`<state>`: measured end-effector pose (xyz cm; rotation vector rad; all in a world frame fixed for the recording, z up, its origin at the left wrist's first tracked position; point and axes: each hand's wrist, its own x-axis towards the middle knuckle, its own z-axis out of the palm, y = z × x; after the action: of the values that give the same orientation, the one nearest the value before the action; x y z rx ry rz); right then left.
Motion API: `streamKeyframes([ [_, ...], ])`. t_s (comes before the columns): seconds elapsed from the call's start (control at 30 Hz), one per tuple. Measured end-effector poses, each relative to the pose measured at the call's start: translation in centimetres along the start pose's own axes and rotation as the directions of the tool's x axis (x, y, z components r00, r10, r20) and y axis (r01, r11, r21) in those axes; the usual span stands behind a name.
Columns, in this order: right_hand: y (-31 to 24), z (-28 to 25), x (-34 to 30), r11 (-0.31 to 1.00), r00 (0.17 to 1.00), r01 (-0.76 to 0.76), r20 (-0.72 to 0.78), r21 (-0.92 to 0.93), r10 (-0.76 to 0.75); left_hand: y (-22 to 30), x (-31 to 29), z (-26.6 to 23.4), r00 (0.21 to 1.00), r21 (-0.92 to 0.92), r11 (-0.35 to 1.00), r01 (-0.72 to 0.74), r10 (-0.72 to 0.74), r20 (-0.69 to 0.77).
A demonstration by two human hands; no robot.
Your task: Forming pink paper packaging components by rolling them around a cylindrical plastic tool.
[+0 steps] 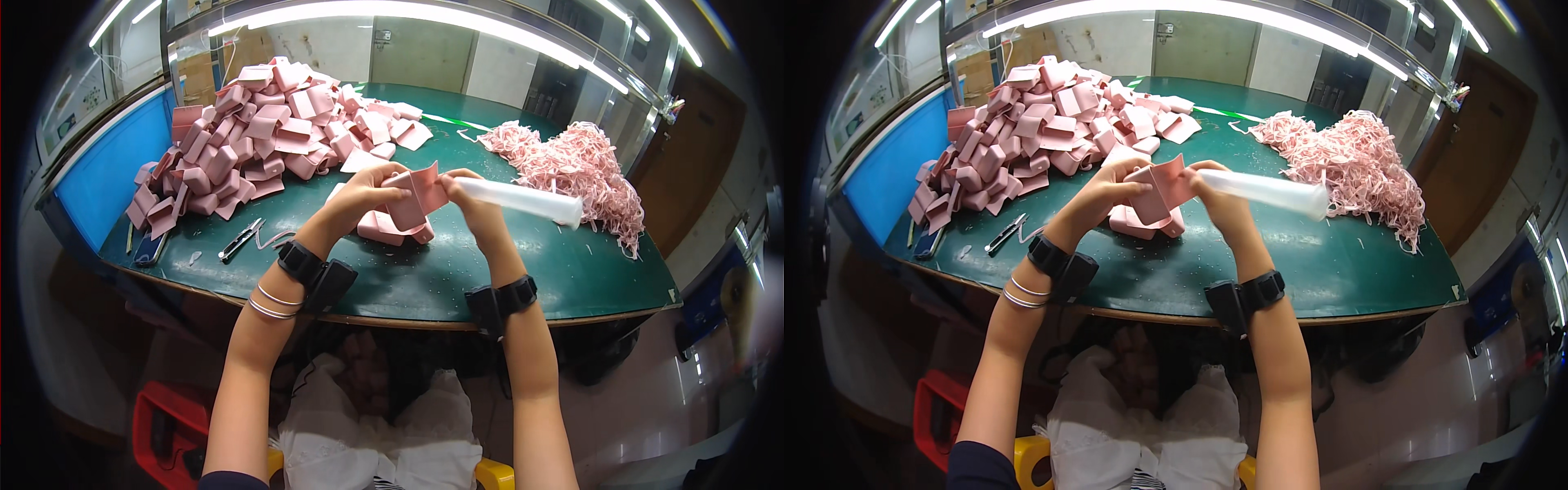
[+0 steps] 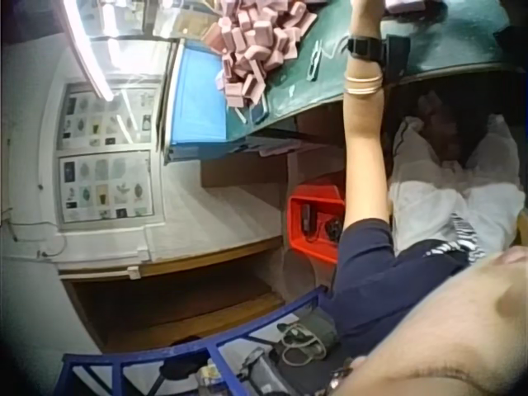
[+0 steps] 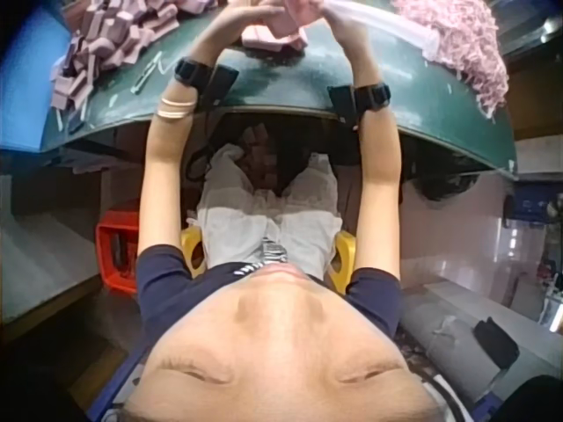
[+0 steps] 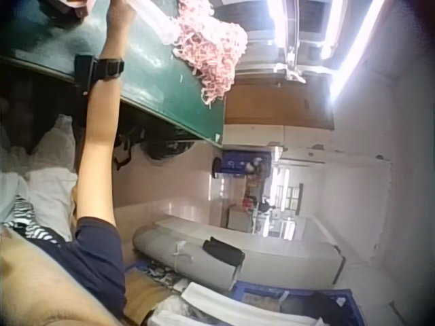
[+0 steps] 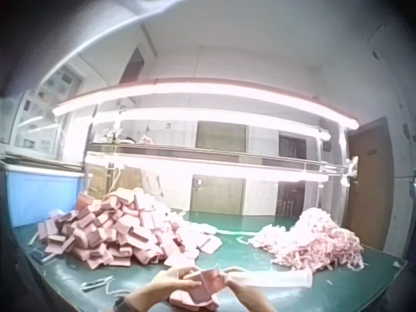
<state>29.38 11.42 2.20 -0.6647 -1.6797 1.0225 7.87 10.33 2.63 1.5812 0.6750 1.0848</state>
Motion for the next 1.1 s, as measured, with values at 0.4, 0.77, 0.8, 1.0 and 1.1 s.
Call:
streamKeyframes([
  [0.4, 1.3, 1.0, 0.6, 0.963, 0.984, 0.181, -0.038, 0.200, -0.177, -0.1, -0.2, 0.8, 0.993, -0.169, 0.979, -0.118, 0.113, -0.037],
  [0.77, 0.3, 0.3, 0.2, 0.816, 0.986, 0.160, -0.058, 0.555, -0.154, -1.5, 0.6, -1.3, 0.913, -0.105, 0.993, -0.049, 0.002, -0.408],
  [0.8, 0.2, 0.4, 0.1, 0.845, 0.986, 0.159, -0.043, 0.510, -0.159, -1.8, 0.5, -1.3, 0.910, -0.105, 0.993, -0.054, 0.006, -0.415],
  [1.0, 0.5, 1.9, -0.1, 0.990, 0.993, -0.029, 0.113, 0.139, 0.014, -1.8, 0.7, 0.5, 0.992, -0.101, 0.993, -0.059, 0.047, -0.115],
  [1.1, 0.4, 2.0, -0.2, 0.989, 0.992, -0.048, 0.124, 0.138, 0.031, -1.7, 0.6, 0.5, 0.995, -0.078, 0.996, -0.041, 0.034, -0.093],
])
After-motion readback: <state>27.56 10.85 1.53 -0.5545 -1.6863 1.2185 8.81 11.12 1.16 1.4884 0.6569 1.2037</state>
